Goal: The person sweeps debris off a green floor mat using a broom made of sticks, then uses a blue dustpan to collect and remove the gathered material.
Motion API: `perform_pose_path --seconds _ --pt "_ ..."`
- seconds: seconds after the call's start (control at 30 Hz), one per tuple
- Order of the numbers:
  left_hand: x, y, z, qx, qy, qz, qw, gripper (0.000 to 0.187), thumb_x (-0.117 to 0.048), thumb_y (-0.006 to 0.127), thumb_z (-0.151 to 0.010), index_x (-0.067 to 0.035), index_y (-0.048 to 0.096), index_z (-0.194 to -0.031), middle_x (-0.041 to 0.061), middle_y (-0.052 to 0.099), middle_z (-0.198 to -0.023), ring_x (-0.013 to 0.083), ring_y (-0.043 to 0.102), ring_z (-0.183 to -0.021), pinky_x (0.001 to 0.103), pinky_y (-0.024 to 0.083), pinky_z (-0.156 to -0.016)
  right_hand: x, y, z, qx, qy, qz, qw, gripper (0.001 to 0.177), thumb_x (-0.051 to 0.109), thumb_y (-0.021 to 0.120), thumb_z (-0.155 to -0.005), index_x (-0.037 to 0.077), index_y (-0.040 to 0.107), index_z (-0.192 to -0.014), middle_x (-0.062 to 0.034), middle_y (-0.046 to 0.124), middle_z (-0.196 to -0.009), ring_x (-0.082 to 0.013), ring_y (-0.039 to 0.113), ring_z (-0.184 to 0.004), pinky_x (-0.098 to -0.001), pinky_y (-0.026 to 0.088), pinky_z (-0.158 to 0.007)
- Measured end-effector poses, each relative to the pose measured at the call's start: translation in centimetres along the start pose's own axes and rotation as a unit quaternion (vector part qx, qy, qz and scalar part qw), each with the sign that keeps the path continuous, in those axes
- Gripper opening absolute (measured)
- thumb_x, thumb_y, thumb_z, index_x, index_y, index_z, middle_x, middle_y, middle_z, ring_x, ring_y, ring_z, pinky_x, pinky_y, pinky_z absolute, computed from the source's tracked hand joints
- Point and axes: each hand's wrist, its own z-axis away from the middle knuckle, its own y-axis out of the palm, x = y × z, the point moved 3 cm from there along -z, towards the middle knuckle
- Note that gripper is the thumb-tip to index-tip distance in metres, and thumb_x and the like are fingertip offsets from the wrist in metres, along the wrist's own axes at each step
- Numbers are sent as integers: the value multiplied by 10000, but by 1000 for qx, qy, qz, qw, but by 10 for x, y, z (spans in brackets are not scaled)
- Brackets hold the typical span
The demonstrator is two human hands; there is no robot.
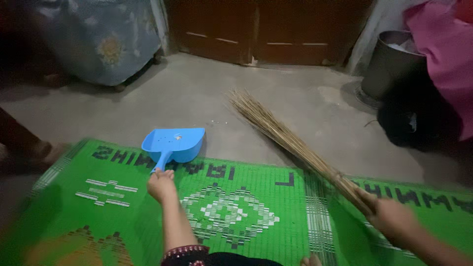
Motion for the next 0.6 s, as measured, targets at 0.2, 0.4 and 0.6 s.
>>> perform_pose_path --seconds 0.2,0.4,0.6 --pt "-46 -30 -18 20 16 -203 979 387 -229 468 -1108 70 677 -977 184 725 -784 279 743 -679 405 572 -568 17 -74 12 -70 -14 24 997 709 418 567 -978 527 244 -1600 -85 740 -1088 -278 745 -938 -451 611 -857" --pt "-89 -26 -17 -62 205 -377 901 372 -218 503 -1113 63 705 -977 277 709 -892 481 674 -807 580 515 -696 3 -105 1 -91 -68 91 989 848 416 721 -848 536 266 -1554 -58 695 -1165 -244 748 -963 -395 622 -865" --pt "-81 -26 -27 -53 197 -360 910 349 -205 503 -1112 61 699 -1001 301 698 -930 501 662 -854 587 505 -723 -9 -134 10 -74 -118 246 959 777 413 649 -914 535 229 -1556 -12 632 -1267 -164 718 -1028 -311 655 -824"
